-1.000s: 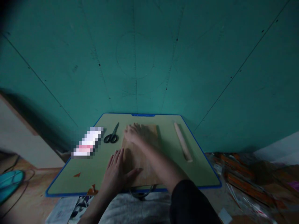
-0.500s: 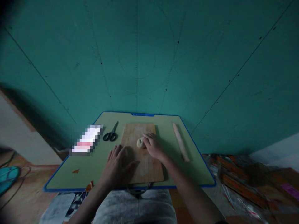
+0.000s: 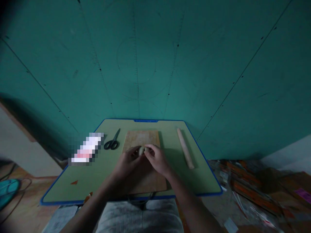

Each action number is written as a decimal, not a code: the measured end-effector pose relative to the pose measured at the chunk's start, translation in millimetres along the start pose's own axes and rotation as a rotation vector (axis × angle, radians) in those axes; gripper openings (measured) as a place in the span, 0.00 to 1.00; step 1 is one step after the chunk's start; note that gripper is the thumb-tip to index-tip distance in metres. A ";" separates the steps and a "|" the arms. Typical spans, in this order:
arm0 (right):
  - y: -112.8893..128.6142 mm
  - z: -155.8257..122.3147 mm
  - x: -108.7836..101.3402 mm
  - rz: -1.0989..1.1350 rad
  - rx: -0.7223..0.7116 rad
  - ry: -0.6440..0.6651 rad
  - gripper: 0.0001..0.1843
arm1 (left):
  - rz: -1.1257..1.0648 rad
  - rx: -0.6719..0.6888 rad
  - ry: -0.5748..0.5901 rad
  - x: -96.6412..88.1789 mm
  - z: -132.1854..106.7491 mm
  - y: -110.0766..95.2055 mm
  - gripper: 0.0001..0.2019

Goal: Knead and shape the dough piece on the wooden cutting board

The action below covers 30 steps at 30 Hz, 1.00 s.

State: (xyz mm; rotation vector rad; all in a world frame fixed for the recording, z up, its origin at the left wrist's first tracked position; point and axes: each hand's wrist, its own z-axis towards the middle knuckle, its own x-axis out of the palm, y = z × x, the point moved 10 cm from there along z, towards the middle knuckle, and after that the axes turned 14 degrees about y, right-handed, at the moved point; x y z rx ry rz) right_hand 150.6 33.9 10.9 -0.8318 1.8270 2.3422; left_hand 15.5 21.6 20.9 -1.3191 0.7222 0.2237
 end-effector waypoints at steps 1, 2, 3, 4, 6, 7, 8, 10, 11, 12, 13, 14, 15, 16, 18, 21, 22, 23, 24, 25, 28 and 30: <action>1.2 1.3 -1.1 0.027 -0.009 -0.016 0.17 | -0.073 -0.006 0.000 -2.6 -1.4 1.8 0.20; 2.6 2.5 -2.4 0.050 -0.017 -0.033 0.17 | -0.127 -0.012 0.001 -4.7 -2.2 3.2 0.21; 4.2 3.9 -3.6 0.068 -0.023 -0.047 0.16 | -0.165 -0.020 0.000 -6.5 -2.5 4.4 0.22; 5.8 5.3 -4.6 0.082 -0.028 -0.057 0.16 | -0.195 -0.029 -0.013 -8.9 -2.6 5.9 0.23; 8.6 7.8 -5.9 0.105 -0.033 -0.068 0.15 | -0.261 -0.036 -0.046 -12.1 -1.6 8.8 0.23; 9.8 8.6 -6.3 0.115 -0.035 -0.074 0.14 | -0.299 -0.035 -0.062 -12.7 -0.7 10.0 0.23; 11.0 9.1 -7.0 0.123 -0.038 -0.085 0.14 | -0.338 -0.031 -0.078 -13.0 0.3 10.8 0.23; 13.6 9.6 -7.5 0.122 -0.038 -0.109 0.14 | -0.417 -0.026 -0.107 -12.6 2.6 11.6 0.23; 14.9 10.2 -6.5 0.113 -0.033 -0.111 0.14 | -0.454 -0.023 -0.121 -12.4 3.9 11.5 0.22; 16.2 11.3 -4.7 0.099 -0.026 -0.106 0.15 | -0.487 -0.020 -0.132 -12.5 5.3 11.3 0.22; 17.4 12.9 -2.6 0.084 -0.020 -0.095 0.16 | -0.512 -0.018 -0.143 -13.3 6.7 11.2 0.21; 18.6 14.9 -0.6 0.073 -0.016 -0.082 0.17 | -0.530 -0.016 -0.149 -14.2 8.3 11.2 0.21; 19.5 17.0 0.7 0.071 -0.018 -0.073 0.17 | -0.539 -0.012 -0.143 -15.0 10.4 11.0 0.21; 20.4 19.0 1.0 0.078 -0.027 -0.068 0.18 | -0.541 -0.005 -0.128 -15.7 12.6 10.7 0.22; 20.9 22.2 0.1 0.122 -0.056 -0.067 0.18 | -0.539 0.015 -0.076 -16.5 17.1 9.7 0.23; 17.1 23.6 -0.8 0.218 -0.076 -0.064 0.19 | -0.529 0.056 -0.044 -21.4 19.8 7.9 0.21; 14.8 23.0 -0.9 0.252 -0.072 -0.068 0.18 | -0.520 0.060 -0.055 -23.8 19.4 8.0 0.20; 12.4 22.0 -0.8 0.285 -0.064 -0.073 0.18 | -0.509 0.061 -0.071 -25.9 18.7 8.3 0.19; 10.3 21.1 -0.3 0.313 -0.054 -0.078 0.18 | -0.499 0.059 -0.088 -27.3 17.8 8.6 0.19; 8.7 20.1 0.2 0.332 -0.046 -0.083 0.17 | -0.493 0.057 -0.103 -28.0 16.9 9.0 0.18; 8.6 18.0 -0.5 0.328 -0.049 -0.111 0.15 | -0.498 0.056 -0.141 -27.4 14.9 10.9 0.17; 11.1 17.0 -2.5 0.300 -0.077 -0.137 0.15 | -0.527 0.056 -0.157 -25.6 14.3 13.3 0.17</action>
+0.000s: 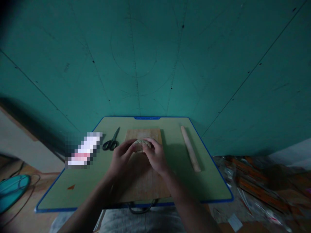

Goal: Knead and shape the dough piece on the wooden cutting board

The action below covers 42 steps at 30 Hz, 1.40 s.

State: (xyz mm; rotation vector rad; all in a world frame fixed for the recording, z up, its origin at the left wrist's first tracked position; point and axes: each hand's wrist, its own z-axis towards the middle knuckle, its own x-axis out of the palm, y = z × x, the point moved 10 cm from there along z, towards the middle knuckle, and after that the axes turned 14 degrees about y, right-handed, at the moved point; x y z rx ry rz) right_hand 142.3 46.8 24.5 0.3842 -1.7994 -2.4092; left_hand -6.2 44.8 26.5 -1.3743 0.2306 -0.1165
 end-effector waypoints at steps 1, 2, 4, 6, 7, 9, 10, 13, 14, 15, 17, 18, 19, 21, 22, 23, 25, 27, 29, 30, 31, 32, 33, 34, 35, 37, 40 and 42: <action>1.5 -0.3 -0.7 -0.014 -0.020 -0.010 0.15 | -0.015 -0.003 0.001 0.7 -0.1 1.9 0.17; 2.5 -0.7 -1.1 -0.025 -0.037 -0.016 0.15 | -0.027 -0.007 0.008 1.8 0.1 3.6 0.17; 2.7 -1.2 -0.4 -0.040 -0.058 -0.011 0.17 | -0.021 -0.020 0.036 4.4 0.5 6.4 0.20; 3.3 -1.8 1.5 -0.048 -0.079 0.009 0.18 | 0.014 -0.036 0.063 5.8 0.2 8.0 0.22; 4.5 -2.0 3.1 -0.065 -0.088 0.026 0.19 | 0.032 -0.043 0.071 5.6 -0.3 8.4 0.22; 8.4 -2.4 7.2 -0.135 -0.100 0.068 0.20 | 0.068 -0.049 0.081 4.7 -1.6 8.4 0.22; 9.8 -2.5 9.2 -0.174 -0.094 0.088 0.20 | 0.084 -0.048 0.080 3.8 -2.4 7.9 0.22; 8.7 -3.4 11.0 -0.230 -0.027 0.113 0.20 | 0.126 -0.034 0.057 0.2 -4.7 6.6 0.21; 8.0 -4.2 10.4 -0.228 -0.009 0.109 0.20 | 0.130 -0.029 0.052 -0.5 -5.2 6.5 0.20; 7.4 -5.0 10.1 -0.222 0.001 0.106 0.19 | 0.130 -0.024 0.056 -0.2 -5.4 6.7 0.19; 7.1 -6.3 9.4 -0.207 0.001 0.102 0.17 | 0.125 -0.017 0.074 1.5 -5.4 7.1 0.18; 6.7 -6.6 8.8 -0.194 -0.001 0.099 0.16 | 0.123 -0.015 0.081 2.2 -5.3 7.1 0.17; 6.1 -6.8 7.8 -0.175 -0.002 0.094 0.16 | 0.120 -0.012 0.086 2.7 -5.1 6.9 0.17; 5.0 -6.5 5.0 -0.133 -0.002 0.072 0.15 | 0.112 -0.001 0.093 3.6 -4.7 5.5 0.16; 4.7 -6.1 3.6 -0.113 -0.002 0.062 0.15 | 0.104 0.008 0.098 4.4 -4.4 4.3 0.16; 4.8 -5.7 2.7 -0.096 -0.004 0.054 0.14 | 0.090 0.018 0.107 5.5 -4.0 3.1 0.16; 6.1 -5.5 1.1 -0.078 -0.016 0.034 0.14 | 0.049 0.035 0.121 7.4 -3.2 1.4 0.16; 8.5 -6.5 -0.6 -0.099 -0.042 0.010 0.14 | 0.009 0.037 0.135 9.1 -2.6 1.3 0.16; 13.0 -8.9 -2.1 -0.174 -0.084 -0.017 0.15 | -0.006 0.034 0.153 11.0 -2.3 1.3 0.16; 15.8 -10.3 -1.9 -0.224 -0.109 -0.023 0.15 | -0.003 0.033 0.160 11.6 -2.3 1.0 0.16; 18.8 -11.6 -0.4 -0.274 -0.135 -0.018 0.16 | 0.007 0.030 0.162 11.7 -2.4 0.9 0.16; 22.0 -12.8 1.9 -0.321 -0.164 -0.005 0.16 | 0.021 0.022 0.156 10.9 -2.6 1.1 0.16; 25.4 -13.7 4.7 -0.359 -0.193 0.014 0.16 | 0.039 0.010 0.151 10.2 -2.8 1.6 0.16; 28.6 -14.5 7.6 -0.387 -0.220 0.036 0.16 | 0.058 -0.004 0.147 9.5 -3.0 2.3 0.16; 32.0 -15.1 10.0 -0.407 -0.247 0.052 0.16 | 0.076 -0.015 0.149 9.4 -3.1 2.7 0.16; 37.4 -15.8 12.1 -0.424 -0.282 0.065 0.16 | 0.097 -0.024 0.170 11.2 -3.1 2.5 0.16; 37.1 -14.4 10.1 -0.375 -0.257 0.059 0.13 | 0.103 -0.014 0.194 13.4 -3.3 1.2 0.14; 31.9 -13.1 7.8 -0.315 -0.207 0.053 0.12 | 0.089 -0.011 0.198 13.6 -3.6 1.3 0.14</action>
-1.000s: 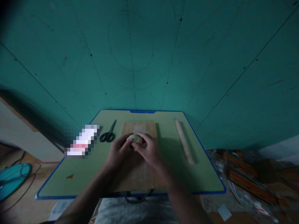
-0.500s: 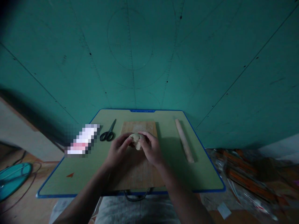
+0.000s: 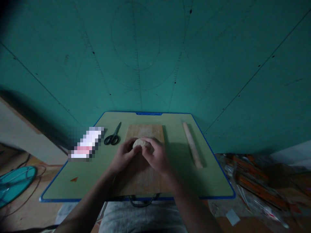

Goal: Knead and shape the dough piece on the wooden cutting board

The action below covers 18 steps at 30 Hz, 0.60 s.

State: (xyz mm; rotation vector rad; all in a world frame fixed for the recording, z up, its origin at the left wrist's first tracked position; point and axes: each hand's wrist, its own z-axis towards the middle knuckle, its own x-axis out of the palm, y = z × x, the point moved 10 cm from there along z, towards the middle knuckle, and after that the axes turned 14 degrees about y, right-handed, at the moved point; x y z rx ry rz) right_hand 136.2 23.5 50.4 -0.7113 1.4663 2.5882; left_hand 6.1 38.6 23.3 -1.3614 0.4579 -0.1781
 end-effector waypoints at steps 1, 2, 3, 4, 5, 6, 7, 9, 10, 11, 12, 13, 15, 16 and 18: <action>-3.1 -0.2 0.0 0.032 0.023 -0.001 0.12 | -0.015 0.002 0.007 0.7 0.0 0.5 0.14; -6.0 -0.6 0.2 0.064 0.042 -0.001 0.12 | -0.035 0.004 0.016 1.6 0.1 1.2 0.14; -8.8 -0.9 0.5 0.096 0.059 0.001 0.12 | -0.062 0.004 0.027 2.9 0.3 2.1 0.14; -11.1 -1.1 0.7 0.127 0.072 0.002 0.12 | -0.093 0.003 0.040 4.6 0.6 3.2 0.14; -12.9 -1.2 0.7 0.154 0.081 0.001 0.12 | -0.124 0.003 0.048 6.0 0.7 4.3 0.15; -14.3 -1.2 0.4 0.174 0.087 -0.001 0.13 | -0.154 0.005 0.051 7.0 0.8 5.1 0.15; -15.0 -0.9 -0.3 0.185 0.090 -0.004 0.13 | -0.177 0.009 0.044 7.1 0.6 5.7 0.15; -14.0 0.2 -1.2 0.158 0.088 0.001 0.16 | -0.196 0.017 0.001 4.1 -0.7 6.2 0.16; -12.9 1.0 -0.7 0.125 0.088 0.015 0.18 | -0.188 0.019 -0.027 1.6 -1.7 5.9 0.16; -11.6 1.9 0.7 0.086 0.086 0.037 0.19 | -0.172 0.019 -0.048 -0.4 -2.7 5.3 0.16; -10.0 2.7 3.1 0.048 0.080 0.067 0.19 | -0.152 0.017 -0.057 -1.5 -3.4 4.3 0.16; -8.2 3.3 5.7 0.015 0.067 0.096 0.19 | -0.132 0.016 -0.055 -1.7 -3.6 2.9 0.16; -4.6 3.5 10.5 -0.026 0.034 0.140 0.19 | -0.102 0.009 -0.024 0.4 -2.9 0.8 0.16; -3.0 3.3 12.3 -0.040 0.015 0.152 0.19 | -0.092 0.000 -0.015 0.9 -2.5 0.9 0.16; -1.1 2.4 15.2 -0.061 -0.010 0.167 0.19 | -0.082 -0.030 -0.023 -0.5 -2.0 3.5 0.15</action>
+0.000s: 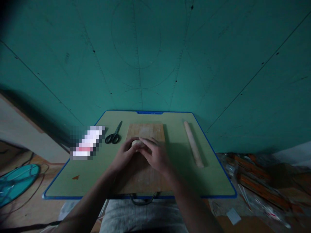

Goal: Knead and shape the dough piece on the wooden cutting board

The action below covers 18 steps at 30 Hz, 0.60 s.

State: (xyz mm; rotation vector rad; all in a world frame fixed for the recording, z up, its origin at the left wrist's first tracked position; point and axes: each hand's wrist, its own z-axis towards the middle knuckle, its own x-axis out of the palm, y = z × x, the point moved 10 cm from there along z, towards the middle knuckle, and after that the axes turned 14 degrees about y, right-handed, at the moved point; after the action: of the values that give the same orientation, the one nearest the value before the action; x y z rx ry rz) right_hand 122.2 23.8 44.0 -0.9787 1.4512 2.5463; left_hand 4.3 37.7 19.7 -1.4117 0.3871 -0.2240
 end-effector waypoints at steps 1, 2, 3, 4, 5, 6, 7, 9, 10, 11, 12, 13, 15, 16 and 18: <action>0.5 -0.2 0.9 -0.006 -0.005 0.003 0.19 | 0.002 -0.017 -0.011 -1.5 0.1 1.9 0.15; 0.9 -0.4 1.5 -0.008 -0.009 0.007 0.19 | 0.001 -0.031 -0.017 -2.6 0.3 3.7 0.15; 1.1 -0.5 1.4 -0.009 -0.011 0.006 0.18 | -0.003 -0.037 -0.016 -3.1 0.5 5.0 0.15; 1.1 -0.5 0.8 -0.008 -0.009 0.004 0.18 | -0.008 -0.038 -0.008 -2.9 0.8 5.6 0.16; 1.0 -0.6 -0.5 -0.006 -0.006 -0.004 0.18 | -0.016 -0.034 0.003 -2.4 1.1 5.7 0.17; 0.5 -0.6 -2.1 -0.002 -0.001 -0.012 0.17 | -0.026 -0.029 0.012 -2.0 1.3 5.7 0.17; 0.0 -0.8 -4.1 0.004 0.002 -0.024 0.17 | -0.038 -0.027 0.020 -1.5 1.4 5.9 0.18; -1.0 -1.1 -7.6 0.017 0.004 -0.047 0.16 | -0.062 -0.032 0.023 -1.2 1.2 6.9 0.19; -1.6 -1.3 -8.5 0.023 0.004 -0.055 0.15 | -0.072 -0.038 0.025 -0.8 1.2 7.5 0.18; -2.3 -1.4 -8.9 0.027 0.005 -0.060 0.15 | -0.079 -0.041 0.024 -0.5 1.1 7.8 0.18; -3.2 -1.4 -8.6 0.028 0.009 -0.060 0.15 | -0.085 -0.040 0.023 -0.3 1.1 7.6 0.17; -4.2 -1.4 -8.1 0.028 0.016 -0.061 0.15 | -0.092 -0.035 0.022 0.0 1.1 7.0 0.17; -6.1 -1.5 -7.7 0.035 0.032 -0.071 0.15 | -0.107 -0.022 0.015 0.2 1.0 5.5 0.16; -6.8 -1.6 -7.8 0.043 0.037 -0.079 0.15 | -0.114 -0.016 0.009 -0.1 0.9 4.8 0.16; -8.1 -1.7 -8.4 0.066 0.047 -0.094 0.15 | -0.131 -0.007 -0.002 -0.2 0.8 3.9 0.15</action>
State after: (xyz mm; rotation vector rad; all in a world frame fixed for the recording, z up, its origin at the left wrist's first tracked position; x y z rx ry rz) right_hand 132.4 29.0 41.9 -0.8061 1.5351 2.5520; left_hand 4.1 39.0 16.0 -1.4451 0.2943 -0.3281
